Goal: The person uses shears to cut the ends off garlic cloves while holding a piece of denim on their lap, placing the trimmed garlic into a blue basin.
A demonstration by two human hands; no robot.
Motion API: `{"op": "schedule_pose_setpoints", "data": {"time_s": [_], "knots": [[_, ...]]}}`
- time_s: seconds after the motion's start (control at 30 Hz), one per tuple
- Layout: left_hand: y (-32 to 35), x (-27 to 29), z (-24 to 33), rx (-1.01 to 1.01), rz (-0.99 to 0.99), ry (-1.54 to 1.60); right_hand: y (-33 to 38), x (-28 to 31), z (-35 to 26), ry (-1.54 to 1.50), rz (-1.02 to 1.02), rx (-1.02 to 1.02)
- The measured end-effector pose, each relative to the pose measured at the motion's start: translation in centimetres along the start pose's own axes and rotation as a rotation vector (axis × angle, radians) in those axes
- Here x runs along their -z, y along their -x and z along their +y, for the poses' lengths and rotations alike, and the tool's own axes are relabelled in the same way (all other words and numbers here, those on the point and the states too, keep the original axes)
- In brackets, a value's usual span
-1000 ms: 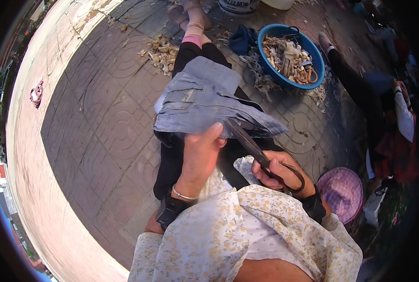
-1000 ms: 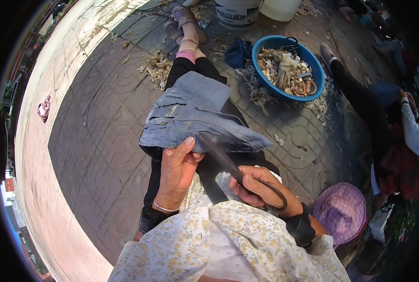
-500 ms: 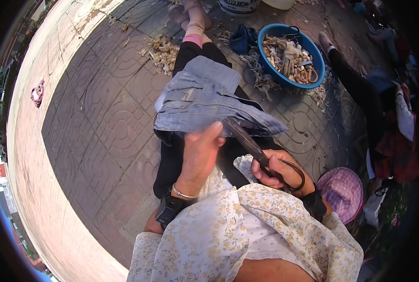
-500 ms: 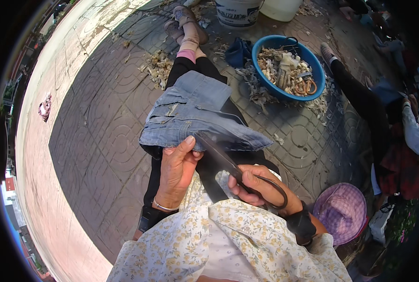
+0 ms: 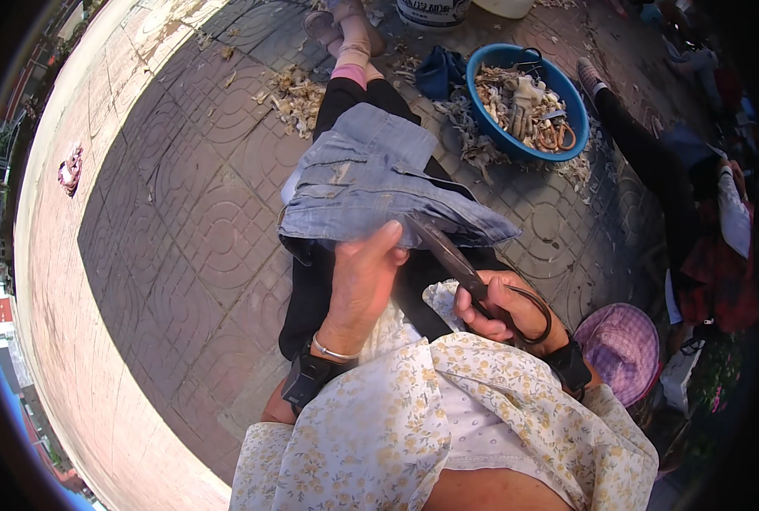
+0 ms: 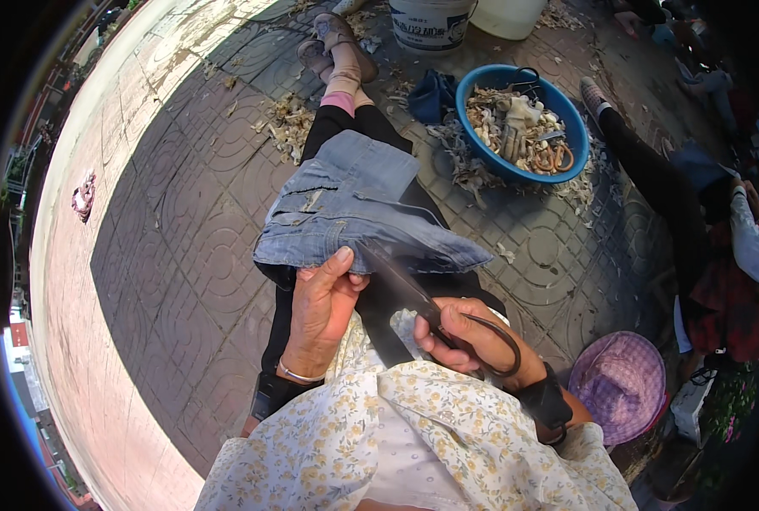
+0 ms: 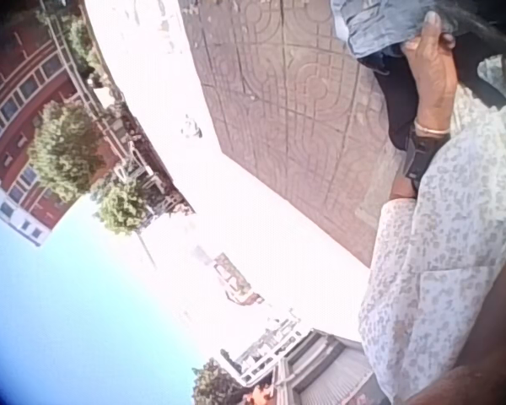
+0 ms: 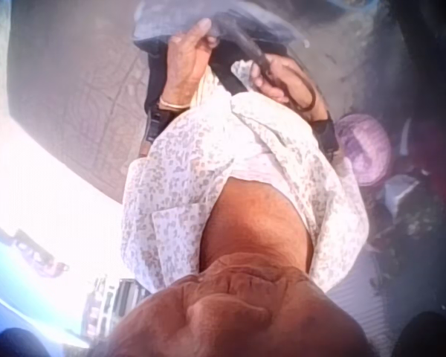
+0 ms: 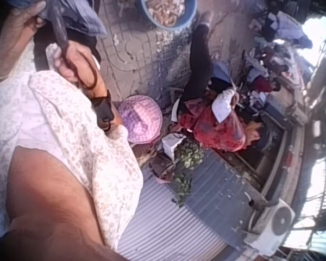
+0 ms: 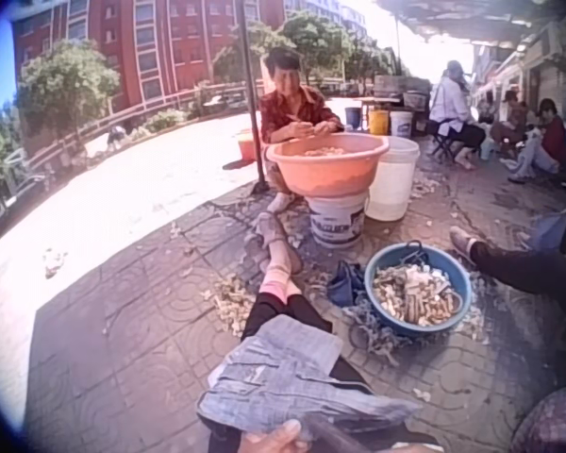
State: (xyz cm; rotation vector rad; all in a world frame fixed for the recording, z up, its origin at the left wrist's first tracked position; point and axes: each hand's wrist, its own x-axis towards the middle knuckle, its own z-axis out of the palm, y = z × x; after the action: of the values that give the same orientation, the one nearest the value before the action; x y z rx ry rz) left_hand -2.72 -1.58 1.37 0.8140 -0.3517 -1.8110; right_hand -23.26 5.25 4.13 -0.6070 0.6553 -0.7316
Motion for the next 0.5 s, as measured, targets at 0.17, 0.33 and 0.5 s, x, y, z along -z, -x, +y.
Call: {"op": "schedule_pose_setpoints", "data": {"time_s": [0.17,0.33,0.5], "knots": [[0.02,-0.14,0.06,0.004,0.003,0.009,0.06,-0.31,0.12,0.012,0.024,0.018],[-0.01,0.06,-0.02,0.008,0.016,0.021,-0.04,-0.04,0.22,-0.017,-0.002,0.001],[0.06,-0.02,-0.02,0.010,0.017,0.031,-0.13,-0.11,0.21,-0.019,-0.011,0.006]]}}
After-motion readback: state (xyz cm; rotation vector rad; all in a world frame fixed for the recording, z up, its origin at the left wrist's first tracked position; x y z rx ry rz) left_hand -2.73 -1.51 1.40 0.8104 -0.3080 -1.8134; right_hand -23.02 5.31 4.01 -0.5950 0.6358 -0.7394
